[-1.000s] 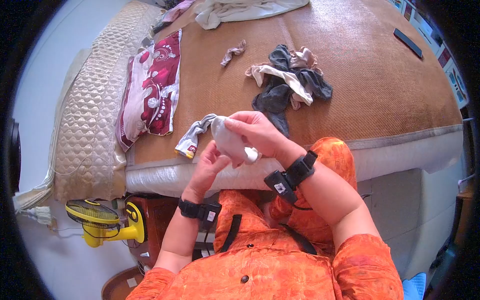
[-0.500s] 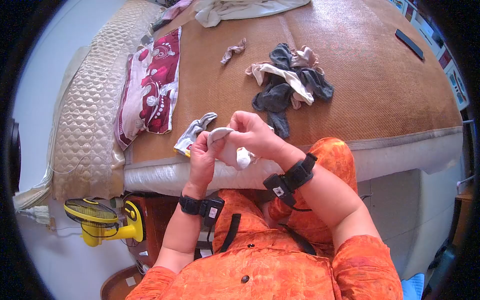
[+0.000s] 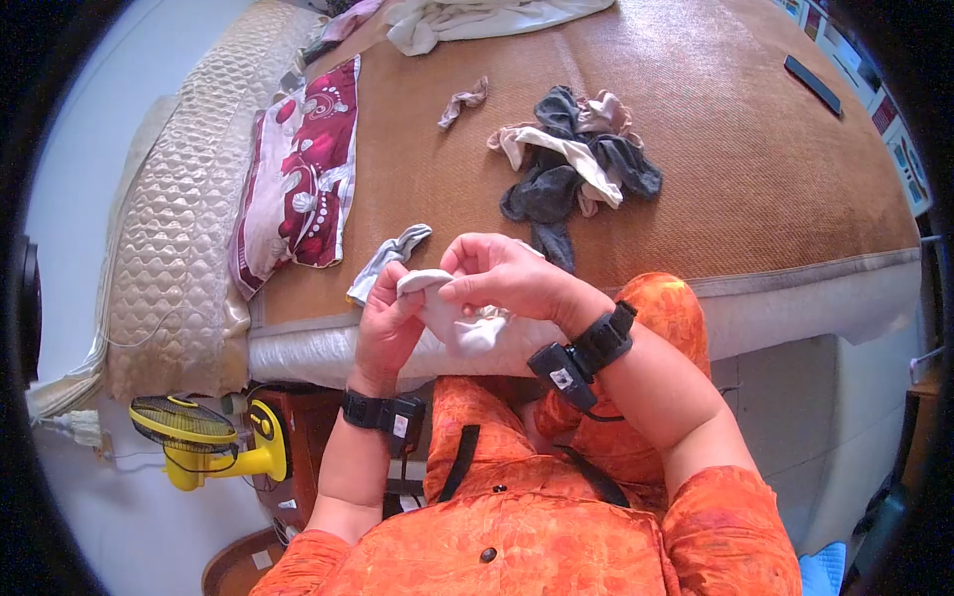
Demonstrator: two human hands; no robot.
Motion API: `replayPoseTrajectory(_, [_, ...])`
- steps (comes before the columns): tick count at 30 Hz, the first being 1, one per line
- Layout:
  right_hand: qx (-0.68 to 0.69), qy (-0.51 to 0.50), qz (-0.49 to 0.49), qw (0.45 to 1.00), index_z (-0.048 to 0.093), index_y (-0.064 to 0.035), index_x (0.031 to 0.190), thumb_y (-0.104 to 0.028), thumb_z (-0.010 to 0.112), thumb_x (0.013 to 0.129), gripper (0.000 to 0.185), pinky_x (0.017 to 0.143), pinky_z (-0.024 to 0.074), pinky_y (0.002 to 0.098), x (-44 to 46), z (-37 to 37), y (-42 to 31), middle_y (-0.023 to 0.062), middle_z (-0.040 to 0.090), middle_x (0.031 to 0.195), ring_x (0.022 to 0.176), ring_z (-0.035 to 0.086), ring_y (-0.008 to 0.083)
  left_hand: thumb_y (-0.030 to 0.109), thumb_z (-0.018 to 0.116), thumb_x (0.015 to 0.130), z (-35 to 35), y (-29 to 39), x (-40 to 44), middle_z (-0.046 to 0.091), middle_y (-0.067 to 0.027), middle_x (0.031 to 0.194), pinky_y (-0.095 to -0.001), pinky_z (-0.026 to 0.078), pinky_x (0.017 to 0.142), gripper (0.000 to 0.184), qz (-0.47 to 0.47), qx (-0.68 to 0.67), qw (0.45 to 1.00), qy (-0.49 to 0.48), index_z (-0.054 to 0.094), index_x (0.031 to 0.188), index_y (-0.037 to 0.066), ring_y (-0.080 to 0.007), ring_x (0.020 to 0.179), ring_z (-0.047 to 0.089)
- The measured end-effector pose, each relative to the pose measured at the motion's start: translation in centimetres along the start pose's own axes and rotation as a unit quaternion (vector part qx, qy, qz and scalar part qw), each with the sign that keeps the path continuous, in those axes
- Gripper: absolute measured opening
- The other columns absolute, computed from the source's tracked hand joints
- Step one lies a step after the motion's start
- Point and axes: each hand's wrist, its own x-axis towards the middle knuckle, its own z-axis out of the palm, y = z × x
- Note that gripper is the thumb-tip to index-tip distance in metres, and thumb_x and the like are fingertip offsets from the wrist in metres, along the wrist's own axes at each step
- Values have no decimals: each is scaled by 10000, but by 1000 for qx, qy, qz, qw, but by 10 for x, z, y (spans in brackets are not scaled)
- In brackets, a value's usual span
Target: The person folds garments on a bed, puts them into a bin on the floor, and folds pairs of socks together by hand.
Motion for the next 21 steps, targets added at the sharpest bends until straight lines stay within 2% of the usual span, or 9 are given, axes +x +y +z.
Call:
replayPoseTrajectory(2, [-44,5,23,999,504,-30,872,-78,638,735,198,595,442,216,0,-2,1,14,555,772,670,526,79,61,566,805,3,3,0,566,-31,849,-199,421,637,93,9,50,998,28,478,831,77,-103,736,535])
replayPoseTrajectory(4, [-179,21,-45,983,514,-32,829,-60,611,719,150,583,418,201,6,-9,14,-4,544,740,667,509,64,68,573,804,2,3,-1,564,-37,858,-216,419,680,112,14,101,994,34,468,842,77,-97,766,530])
replayPoseTrajectory(8, [-41,58,-58,996,512,-46,814,-42,577,717,117,583,404,194,9,-12,20,-23,529,718,668,496,54,75,594,791,5,1,-2,558,-40,878,-229,427,688,136,-5,218,976,27,469,840,57,-83,786,517])
replayPoseTrajectory(10, [11,41,-60,997,514,-50,840,-39,577,741,118,598,410,200,7,-9,15,-11,534,751,688,503,64,88,601,787,10,1,-1,553,-37,901,-257,439,697,162,4,200,979,22,485,890,42,-101,811,524])
replayPoseTrajectory(12, [125,4,7,992,516,-46,884,-67,590,773,136,623,421,206,1,-4,8,3,540,797,721,514,75,106,602,788,6,4,-2,554,-41,933,-284,441,732,225,-67,113,991,-29,491,970,35,-118,840,529])
replayPoseTrajectory(14, [129,-15,4,992,515,-42,902,-94,595,783,152,636,426,210,0,0,6,10,543,814,732,520,82,166,621,786,8,7,-5,557,-51,951,-300,428,785,300,-90,80,992,-32,490,1019,32,-139,877,533])
replayPoseTrajectory(17, [101,-28,-13,994,513,-35,922,-132,601,794,183,656,434,216,1,0,8,19,550,835,748,528,92,185,567,830,11,9,-6,568,-28,893,-262,430,747,168,-75,28,997,-18,532,902,38,-96,851,522])
replayPoseTrajectory(19, [68,-21,-27,997,511,-32,926,-144,602,796,194,663,436,219,1,-1,9,22,554,838,752,530,96,257,515,857,4,6,-5,573,-41,932,-299,425,812,237,-68,28,997,-1,530,971,49,-139,896,538])
replayPoseTrajectory(21, [72,-48,23,996,511,-28,925,-143,607,790,202,674,438,225,0,-3,9,23,559,848,756,534,103,248,481,874,2,5,-4,577,-40,922,-298,423,814,214,-29,-1,999,14,536,958,60,-138,886,541])
